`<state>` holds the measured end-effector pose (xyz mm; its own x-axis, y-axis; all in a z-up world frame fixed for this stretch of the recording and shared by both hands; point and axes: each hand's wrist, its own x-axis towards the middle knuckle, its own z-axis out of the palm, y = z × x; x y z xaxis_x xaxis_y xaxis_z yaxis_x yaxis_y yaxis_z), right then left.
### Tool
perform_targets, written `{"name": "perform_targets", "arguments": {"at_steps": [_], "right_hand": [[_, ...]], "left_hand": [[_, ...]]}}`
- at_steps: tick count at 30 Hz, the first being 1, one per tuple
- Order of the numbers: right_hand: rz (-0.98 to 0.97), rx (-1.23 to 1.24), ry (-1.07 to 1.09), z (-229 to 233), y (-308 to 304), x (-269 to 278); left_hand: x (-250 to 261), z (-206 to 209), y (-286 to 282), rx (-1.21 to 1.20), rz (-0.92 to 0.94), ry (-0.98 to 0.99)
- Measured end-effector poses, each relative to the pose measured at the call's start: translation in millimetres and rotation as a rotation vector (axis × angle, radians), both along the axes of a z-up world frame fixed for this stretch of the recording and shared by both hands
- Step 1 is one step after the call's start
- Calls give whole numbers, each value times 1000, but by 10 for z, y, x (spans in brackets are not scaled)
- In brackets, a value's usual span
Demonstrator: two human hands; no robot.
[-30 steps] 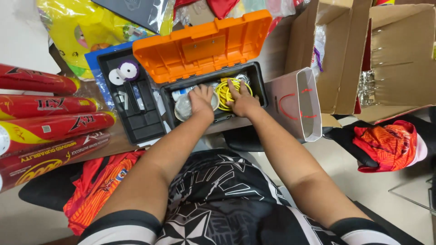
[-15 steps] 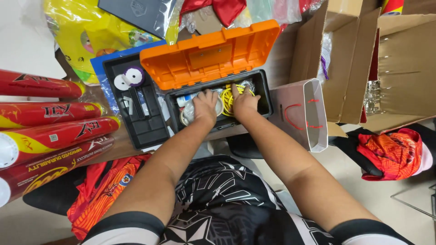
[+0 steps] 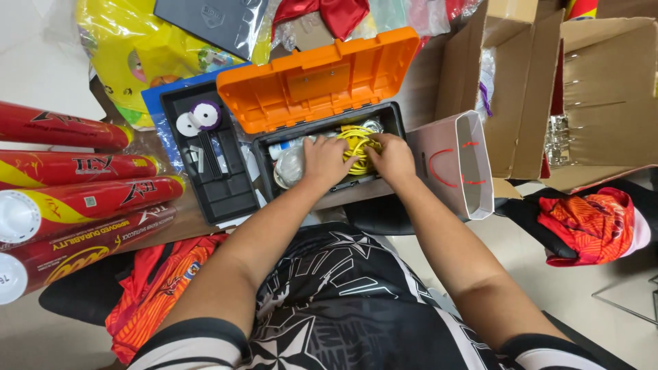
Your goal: Organizing various office supplies and items on a desk, including coiling a yellow cable and arranging binders.
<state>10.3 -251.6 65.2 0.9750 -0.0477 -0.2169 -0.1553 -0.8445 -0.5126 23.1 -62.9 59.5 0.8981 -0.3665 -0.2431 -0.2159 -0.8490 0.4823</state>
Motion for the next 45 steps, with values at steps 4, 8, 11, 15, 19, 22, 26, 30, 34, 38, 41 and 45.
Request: {"name": "perform_targets", "arguments": {"at_steps": [4, 8, 11, 15, 19, 22, 26, 30, 34, 38, 41, 45], "right_hand": [[96, 35, -92, -361, -25, 17], [249, -67, -139, -526, 0, 9], [335, -182, -47, -426, 48, 72], [385, -320, 204, -134, 185, 193], [404, -404, 297, 0, 342, 312], [426, -510, 387, 18, 420, 337], [445, -539, 420, -314, 354, 317], [421, -417, 485, -418, 288, 347], [410, -370, 447, -484, 225, 240], [402, -332, 197, -192, 188, 244], [366, -221, 42, 0, 138, 122], [311, 16, -150, 107, 48, -8]], "left_hand": [[79, -405, -56, -52, 184, 99], [113, -546, -14, -172, 286, 6], [113, -592, 36, -115, 182, -102], [132, -676, 74, 45, -39, -235], [143, -600, 31, 202, -115, -209], [147, -389, -8, 283, -169, -152], [138, -320, -22, 354, -163, -65], [144, -347, -41, 369, -174, -31], [86, -472, -28, 370, -178, -97], [125, -263, 55, 229, -151, -146], [44, -179, 166, 42, -86, -174], [-81, 128, 392, -221, -39, -376]]}}
